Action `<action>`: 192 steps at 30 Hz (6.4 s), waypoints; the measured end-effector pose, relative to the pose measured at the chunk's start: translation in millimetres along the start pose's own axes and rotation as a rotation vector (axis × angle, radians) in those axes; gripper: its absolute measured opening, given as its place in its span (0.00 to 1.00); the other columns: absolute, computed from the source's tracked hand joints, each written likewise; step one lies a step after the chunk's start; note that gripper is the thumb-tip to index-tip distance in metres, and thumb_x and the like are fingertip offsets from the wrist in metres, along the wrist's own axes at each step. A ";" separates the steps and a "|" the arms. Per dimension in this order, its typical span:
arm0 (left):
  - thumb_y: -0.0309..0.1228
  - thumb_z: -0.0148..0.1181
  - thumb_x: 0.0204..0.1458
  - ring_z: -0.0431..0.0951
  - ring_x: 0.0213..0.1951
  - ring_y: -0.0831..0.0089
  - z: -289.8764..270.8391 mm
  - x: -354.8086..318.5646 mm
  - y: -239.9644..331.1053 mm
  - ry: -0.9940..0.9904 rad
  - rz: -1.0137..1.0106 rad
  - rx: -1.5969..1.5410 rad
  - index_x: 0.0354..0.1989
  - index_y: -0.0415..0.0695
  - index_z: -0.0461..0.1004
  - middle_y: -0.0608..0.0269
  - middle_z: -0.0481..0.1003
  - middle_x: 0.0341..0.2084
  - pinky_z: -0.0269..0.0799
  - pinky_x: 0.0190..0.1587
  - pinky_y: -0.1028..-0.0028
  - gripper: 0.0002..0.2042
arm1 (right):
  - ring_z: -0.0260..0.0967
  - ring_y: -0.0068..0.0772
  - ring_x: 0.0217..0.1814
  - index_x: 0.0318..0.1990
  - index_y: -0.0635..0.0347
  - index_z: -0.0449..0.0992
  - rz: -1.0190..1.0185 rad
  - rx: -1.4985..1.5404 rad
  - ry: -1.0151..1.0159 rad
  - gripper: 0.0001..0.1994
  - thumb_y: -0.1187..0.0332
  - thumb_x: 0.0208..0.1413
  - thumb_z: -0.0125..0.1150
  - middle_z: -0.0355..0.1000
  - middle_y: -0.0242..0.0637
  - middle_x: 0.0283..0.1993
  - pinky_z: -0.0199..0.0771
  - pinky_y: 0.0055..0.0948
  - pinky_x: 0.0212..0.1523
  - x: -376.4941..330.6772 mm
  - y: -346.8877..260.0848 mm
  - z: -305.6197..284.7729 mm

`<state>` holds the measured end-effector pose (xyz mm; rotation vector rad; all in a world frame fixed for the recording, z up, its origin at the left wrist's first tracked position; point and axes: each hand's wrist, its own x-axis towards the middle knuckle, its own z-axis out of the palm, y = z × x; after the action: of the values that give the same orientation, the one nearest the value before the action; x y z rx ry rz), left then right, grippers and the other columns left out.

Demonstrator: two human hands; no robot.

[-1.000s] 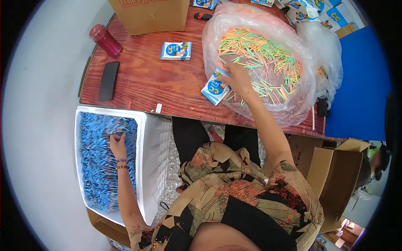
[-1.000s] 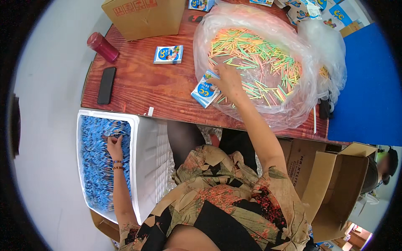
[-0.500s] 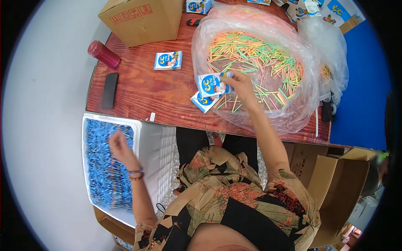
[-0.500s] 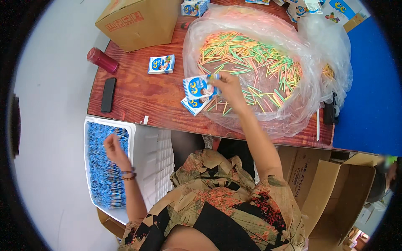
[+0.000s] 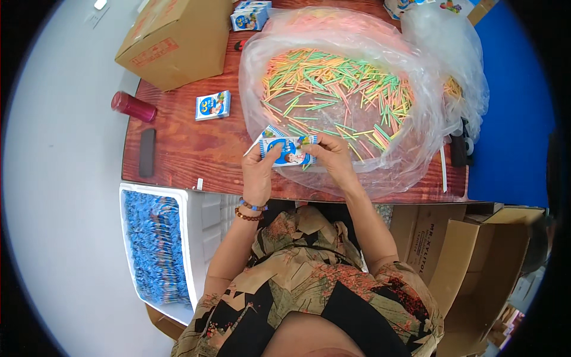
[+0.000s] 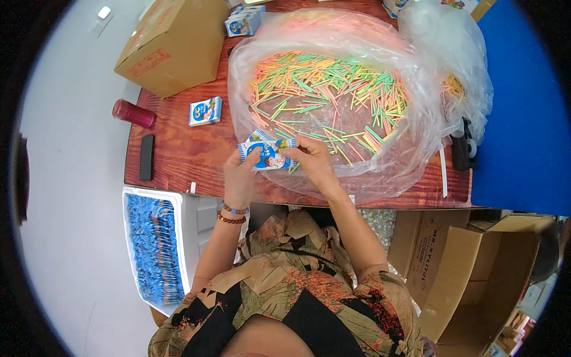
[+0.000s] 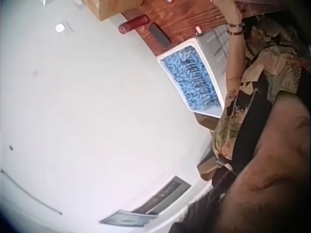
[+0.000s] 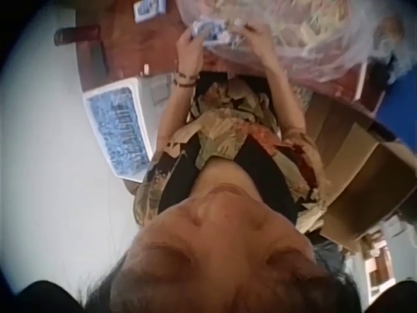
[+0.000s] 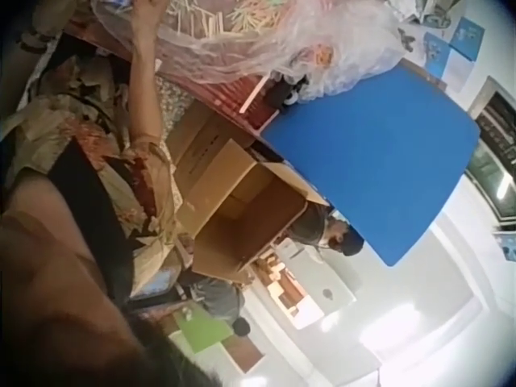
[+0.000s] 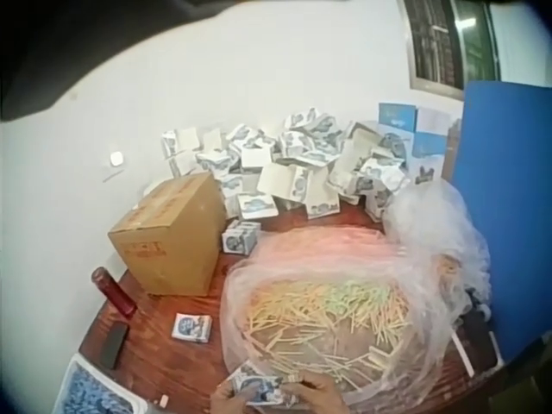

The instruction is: Picking up small multicolored sticks and placing them into individual blue packets.

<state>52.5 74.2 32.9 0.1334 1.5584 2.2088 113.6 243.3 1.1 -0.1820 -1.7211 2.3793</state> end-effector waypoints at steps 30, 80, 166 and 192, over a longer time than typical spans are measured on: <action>0.32 0.53 0.61 0.78 0.45 0.72 -17.5 -7.3 -17.8 0.067 -0.155 -0.433 0.47 0.38 0.73 0.60 0.77 0.43 0.75 0.48 0.70 0.11 | 0.54 0.42 0.66 0.43 0.55 0.79 -0.430 -0.583 -0.256 0.13 0.67 0.49 0.65 0.64 0.39 0.59 0.51 0.41 0.65 3.0 -35.2 21.6; 0.34 0.51 0.62 0.76 0.35 0.78 -28.6 -11.5 -22.7 0.214 -0.103 -0.336 0.39 0.39 0.76 0.63 0.78 0.36 0.71 0.33 0.77 0.11 | 0.63 0.49 0.55 0.44 0.61 0.69 -0.418 -1.847 -0.037 0.13 0.78 0.50 0.50 0.68 0.44 0.48 0.63 0.42 0.56 126.2 -68.6 -255.5; 0.35 0.53 0.61 0.75 0.47 0.72 -67.9 25.7 -21.2 0.064 0.092 -0.745 0.48 0.43 0.73 0.65 0.77 0.44 0.70 0.54 0.65 0.12 | 0.69 0.18 0.39 0.43 0.63 0.77 0.005 -0.411 -0.142 0.10 0.70 0.55 0.61 0.74 0.33 0.38 0.69 0.22 0.40 66.5 -20.4 115.9; 0.38 0.69 0.44 0.67 0.45 0.63 -88.3 16.2 -8.6 0.384 0.321 1.148 0.40 0.46 0.72 0.64 0.69 0.40 0.55 0.49 0.61 0.17 | 0.73 0.38 0.35 0.43 0.65 0.75 -0.222 -1.038 -0.131 0.13 0.67 0.53 0.61 0.74 0.45 0.33 0.72 0.30 0.37 114.3 -6.3 74.2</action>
<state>12.1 5.7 -9.8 0.3167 3.0144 1.2670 -12.9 203.1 32.4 0.0284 -2.6883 1.1733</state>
